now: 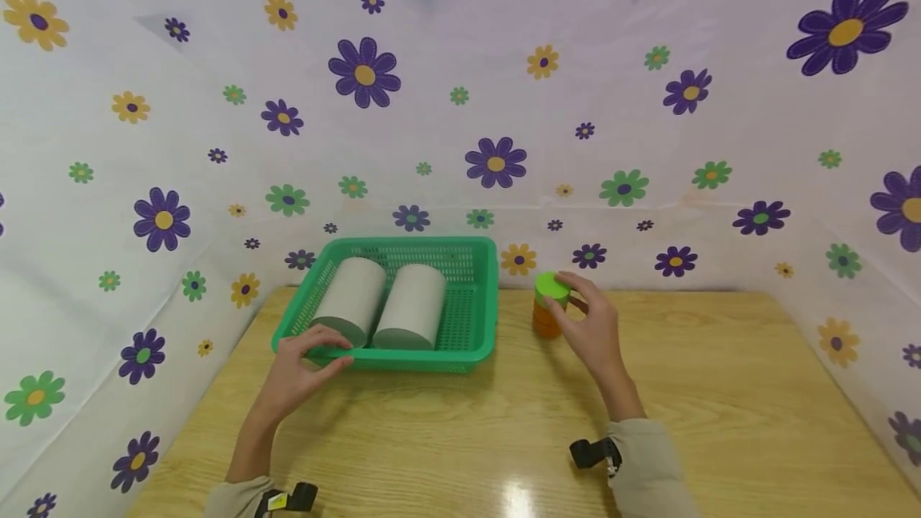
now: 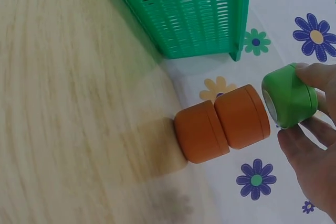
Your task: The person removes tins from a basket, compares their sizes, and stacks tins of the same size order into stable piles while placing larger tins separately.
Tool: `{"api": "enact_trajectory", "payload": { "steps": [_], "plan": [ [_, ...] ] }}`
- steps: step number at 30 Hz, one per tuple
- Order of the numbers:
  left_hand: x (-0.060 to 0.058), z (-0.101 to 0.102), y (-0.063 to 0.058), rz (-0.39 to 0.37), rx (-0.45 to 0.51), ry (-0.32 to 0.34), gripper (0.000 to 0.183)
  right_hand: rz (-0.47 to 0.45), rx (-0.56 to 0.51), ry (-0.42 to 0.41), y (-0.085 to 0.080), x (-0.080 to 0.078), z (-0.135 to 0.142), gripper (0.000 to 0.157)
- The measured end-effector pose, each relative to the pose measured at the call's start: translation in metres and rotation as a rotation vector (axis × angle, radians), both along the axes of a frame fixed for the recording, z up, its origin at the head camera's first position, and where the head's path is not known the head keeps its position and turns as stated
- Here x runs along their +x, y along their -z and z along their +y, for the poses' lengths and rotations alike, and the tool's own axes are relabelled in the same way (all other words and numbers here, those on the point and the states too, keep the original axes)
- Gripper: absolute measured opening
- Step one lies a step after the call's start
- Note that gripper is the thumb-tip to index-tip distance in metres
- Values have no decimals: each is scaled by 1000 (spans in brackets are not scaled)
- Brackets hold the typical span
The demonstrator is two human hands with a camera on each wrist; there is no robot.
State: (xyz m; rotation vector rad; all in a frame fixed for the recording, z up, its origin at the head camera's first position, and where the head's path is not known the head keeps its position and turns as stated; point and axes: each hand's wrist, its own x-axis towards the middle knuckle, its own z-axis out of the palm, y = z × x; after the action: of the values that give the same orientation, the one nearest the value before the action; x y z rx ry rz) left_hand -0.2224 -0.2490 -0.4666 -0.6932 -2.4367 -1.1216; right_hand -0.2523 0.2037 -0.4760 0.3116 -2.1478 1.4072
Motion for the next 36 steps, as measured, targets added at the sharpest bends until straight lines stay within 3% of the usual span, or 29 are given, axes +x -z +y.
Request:
{"api": "enact_trajectory", "payload": {
  "steps": [25, 36],
  "plan": [
    [0, 0, 1, -4, -5, -8, 20, -16, 51, 28, 13, -5, -1, 38],
    [-2, -1, 2, 10, -4, 11, 18, 1, 71, 48, 4, -4, 0, 39]
  ]
}}
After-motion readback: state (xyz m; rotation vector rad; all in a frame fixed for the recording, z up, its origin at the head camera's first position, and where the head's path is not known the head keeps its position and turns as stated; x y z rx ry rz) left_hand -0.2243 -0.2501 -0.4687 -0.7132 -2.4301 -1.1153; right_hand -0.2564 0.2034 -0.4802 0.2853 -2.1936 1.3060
